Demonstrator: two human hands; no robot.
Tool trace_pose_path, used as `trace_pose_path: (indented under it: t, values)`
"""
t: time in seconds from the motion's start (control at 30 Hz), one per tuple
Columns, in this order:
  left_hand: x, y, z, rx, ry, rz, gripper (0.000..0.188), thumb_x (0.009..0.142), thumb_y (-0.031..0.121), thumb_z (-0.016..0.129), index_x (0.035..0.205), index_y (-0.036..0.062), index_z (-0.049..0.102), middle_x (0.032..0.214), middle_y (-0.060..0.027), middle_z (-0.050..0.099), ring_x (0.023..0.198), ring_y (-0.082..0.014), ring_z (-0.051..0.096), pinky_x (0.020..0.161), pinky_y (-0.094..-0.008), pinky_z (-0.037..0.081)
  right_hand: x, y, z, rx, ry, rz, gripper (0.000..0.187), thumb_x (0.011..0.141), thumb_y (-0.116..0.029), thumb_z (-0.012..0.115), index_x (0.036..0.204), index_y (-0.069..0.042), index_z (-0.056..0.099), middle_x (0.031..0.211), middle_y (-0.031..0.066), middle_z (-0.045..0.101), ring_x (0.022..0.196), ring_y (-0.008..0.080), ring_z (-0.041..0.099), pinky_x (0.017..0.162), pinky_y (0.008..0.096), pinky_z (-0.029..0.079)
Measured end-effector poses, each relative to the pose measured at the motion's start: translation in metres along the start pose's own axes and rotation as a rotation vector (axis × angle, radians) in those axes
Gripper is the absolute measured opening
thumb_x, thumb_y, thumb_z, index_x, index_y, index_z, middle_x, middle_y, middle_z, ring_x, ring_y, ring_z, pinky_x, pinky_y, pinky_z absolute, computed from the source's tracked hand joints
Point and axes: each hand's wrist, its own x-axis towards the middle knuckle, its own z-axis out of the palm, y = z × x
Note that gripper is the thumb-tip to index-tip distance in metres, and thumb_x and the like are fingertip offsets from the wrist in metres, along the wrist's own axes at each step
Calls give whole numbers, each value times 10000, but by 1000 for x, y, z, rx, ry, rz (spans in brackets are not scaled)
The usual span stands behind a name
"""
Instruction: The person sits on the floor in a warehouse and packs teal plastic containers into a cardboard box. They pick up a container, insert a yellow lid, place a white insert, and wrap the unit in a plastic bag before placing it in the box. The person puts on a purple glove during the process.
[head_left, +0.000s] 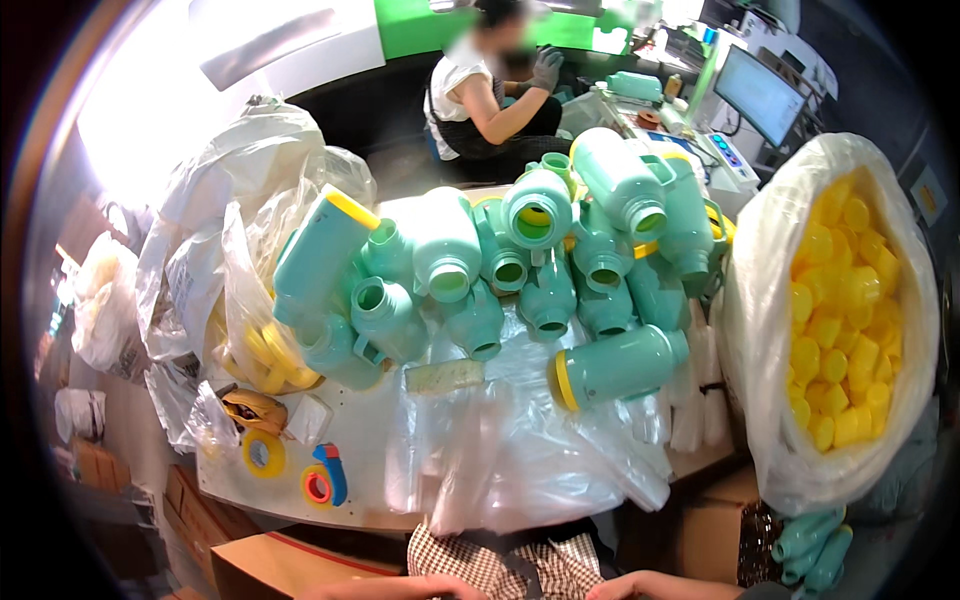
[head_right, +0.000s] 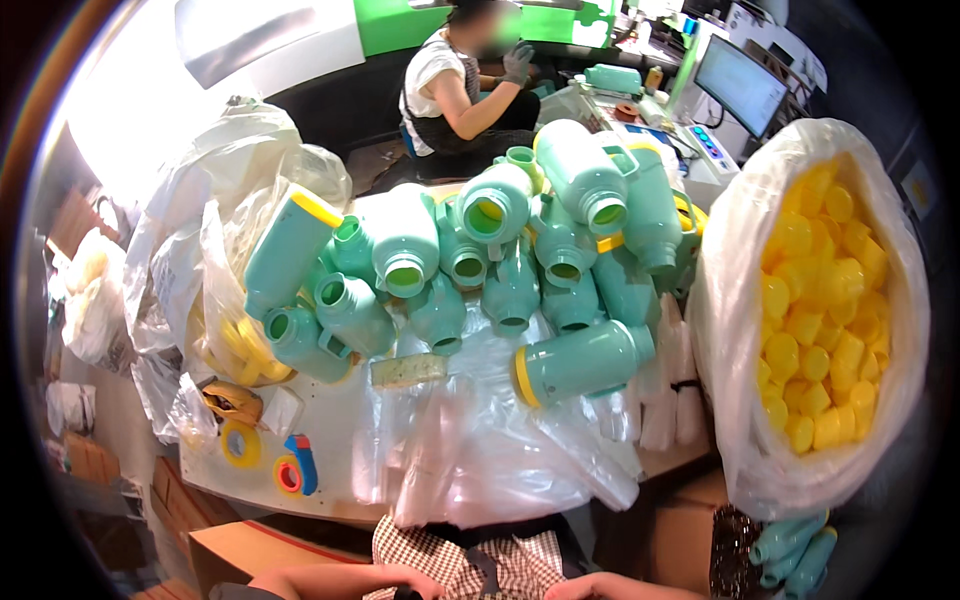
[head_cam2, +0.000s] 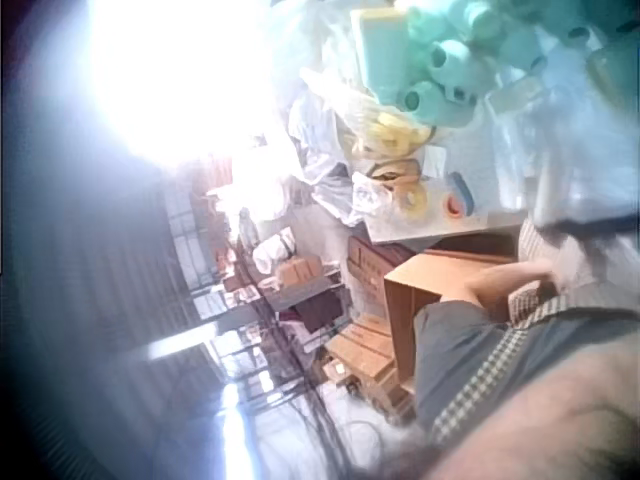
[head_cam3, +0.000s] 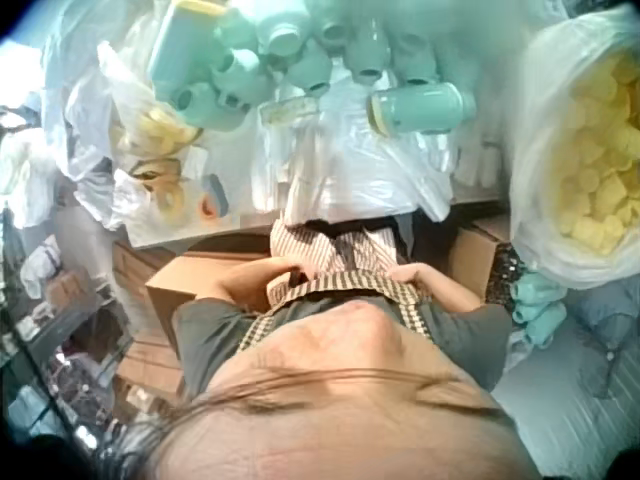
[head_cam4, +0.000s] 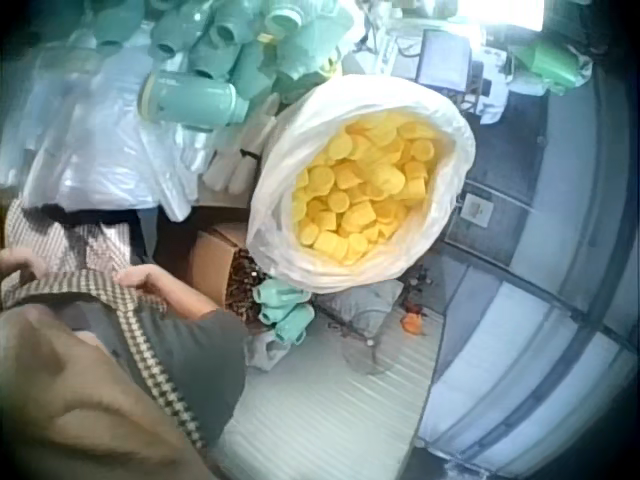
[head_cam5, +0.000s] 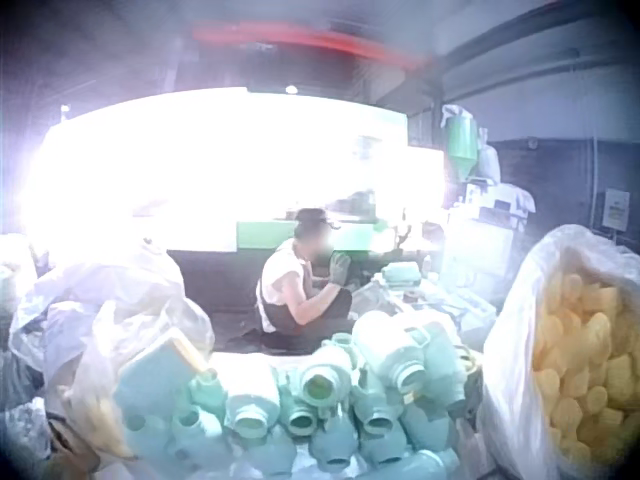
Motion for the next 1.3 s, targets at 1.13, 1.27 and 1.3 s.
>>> trace_pose_path:
  t: [1.13,1.27,1.3]
  values:
    - [-100,121,475,-582,2038,-1478,353,702,180,852,1030,107,746,839,-155,724,808,-362,698,728,-438,550,249,-162,278,-2281,506,-1790,592,735,-303,800,1265,-161,578,1243,64,623,1240,227,554,1046,391,392]
    - [-46,138,475,-191,2205,-1725,253,693,146,819,928,127,728,864,-120,713,788,-353,660,703,-437,517,297,-144,264,-2204,476,-1733,53,812,-190,633,863,-178,640,733,-34,639,724,183,647,734,319,457]
    - [-29,147,474,-181,2201,-1715,237,717,99,786,949,113,742,897,-118,731,846,-354,681,754,-451,525,297,-121,244,-1983,456,-1989,96,782,-192,631,861,-137,634,711,-12,578,687,181,592,736,341,469]
